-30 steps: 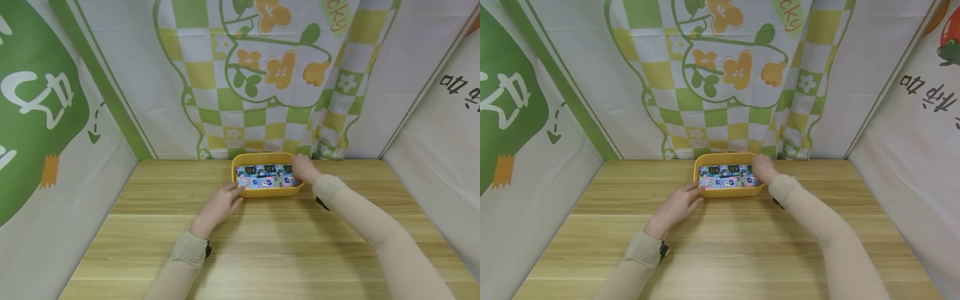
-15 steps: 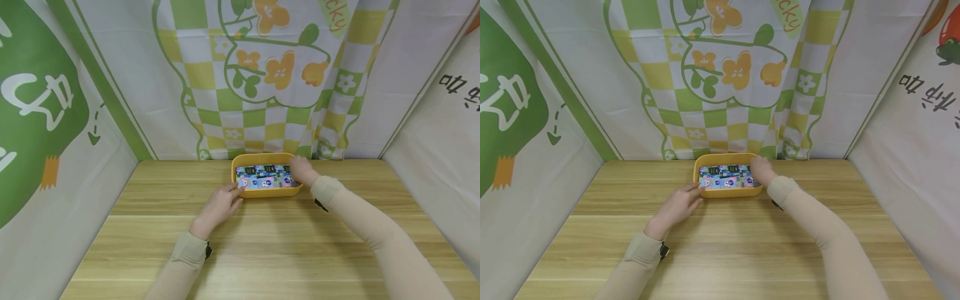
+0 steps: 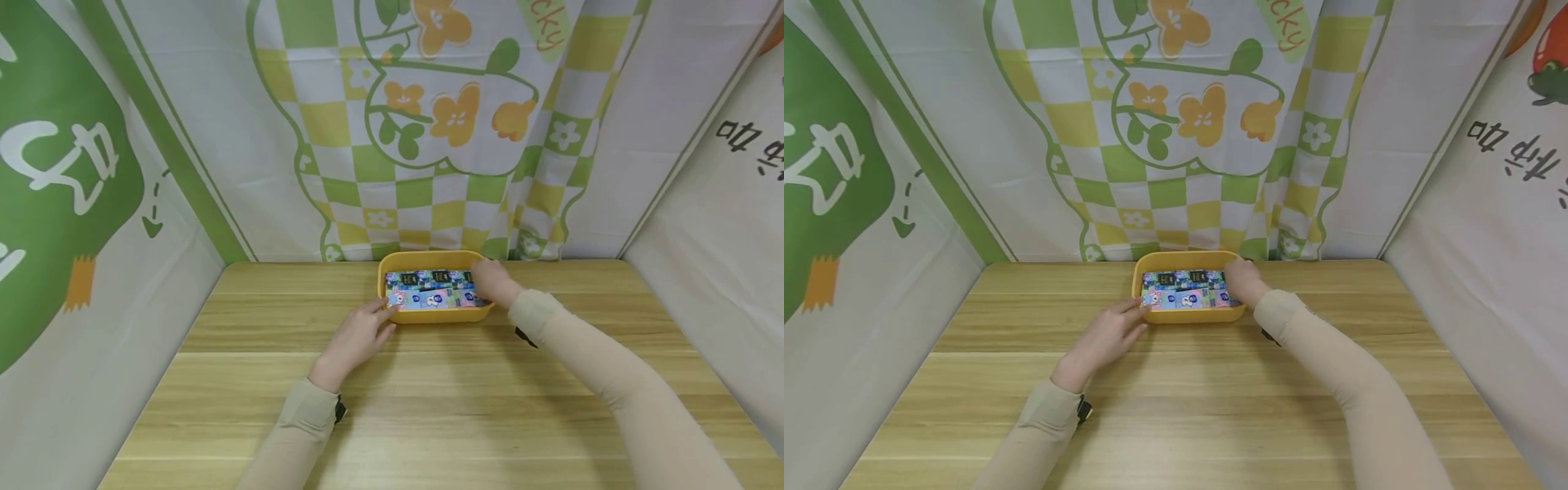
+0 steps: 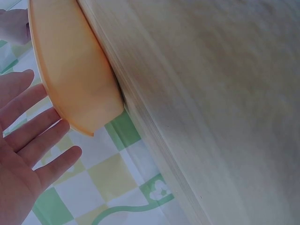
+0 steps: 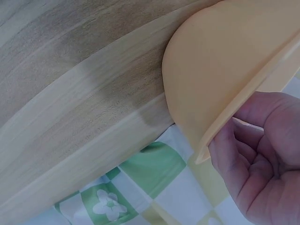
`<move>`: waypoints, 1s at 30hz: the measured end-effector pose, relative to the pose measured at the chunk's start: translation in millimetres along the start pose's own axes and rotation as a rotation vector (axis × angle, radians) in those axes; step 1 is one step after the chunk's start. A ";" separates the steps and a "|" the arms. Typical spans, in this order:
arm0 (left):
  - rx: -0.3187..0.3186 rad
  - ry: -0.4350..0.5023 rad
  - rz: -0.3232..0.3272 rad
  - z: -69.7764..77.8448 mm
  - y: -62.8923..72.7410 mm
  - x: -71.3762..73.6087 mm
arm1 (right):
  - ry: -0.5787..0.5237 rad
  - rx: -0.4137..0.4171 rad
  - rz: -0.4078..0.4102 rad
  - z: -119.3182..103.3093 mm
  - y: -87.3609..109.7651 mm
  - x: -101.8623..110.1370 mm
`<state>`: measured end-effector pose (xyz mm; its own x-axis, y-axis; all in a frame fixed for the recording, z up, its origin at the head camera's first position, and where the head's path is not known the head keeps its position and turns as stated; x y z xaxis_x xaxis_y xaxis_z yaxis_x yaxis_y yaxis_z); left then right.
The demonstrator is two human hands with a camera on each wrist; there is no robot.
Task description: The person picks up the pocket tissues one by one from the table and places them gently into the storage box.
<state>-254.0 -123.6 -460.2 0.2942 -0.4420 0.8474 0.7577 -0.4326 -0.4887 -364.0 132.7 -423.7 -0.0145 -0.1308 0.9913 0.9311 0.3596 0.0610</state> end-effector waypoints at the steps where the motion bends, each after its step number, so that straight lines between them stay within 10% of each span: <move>1: -0.001 0.000 0.001 0.0 0.2 0.0 | 0.003 0.003 0.006 -0.3 0.6 0.0; 30: 0.000 0.004 -0.010 -0.2 -0.7 1.0 | -0.243 -0.015 0.038 12.4 4.1 -1.7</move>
<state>-254.3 -123.9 -459.1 0.2839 -0.4408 0.8515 0.7607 -0.4371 -0.4799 -364.7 145.9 -423.7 -0.0644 0.1091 0.9919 0.9381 0.3457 0.0229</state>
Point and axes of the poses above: each hand's wrist, its own y-axis away from the middle knuckle, its own x-axis out of the back of the hand, z = x × y, the point moved 2 cm from there along -y, towards the middle knuckle, and after that the axes turned 6 degrees about z, right-handed, at the moved point
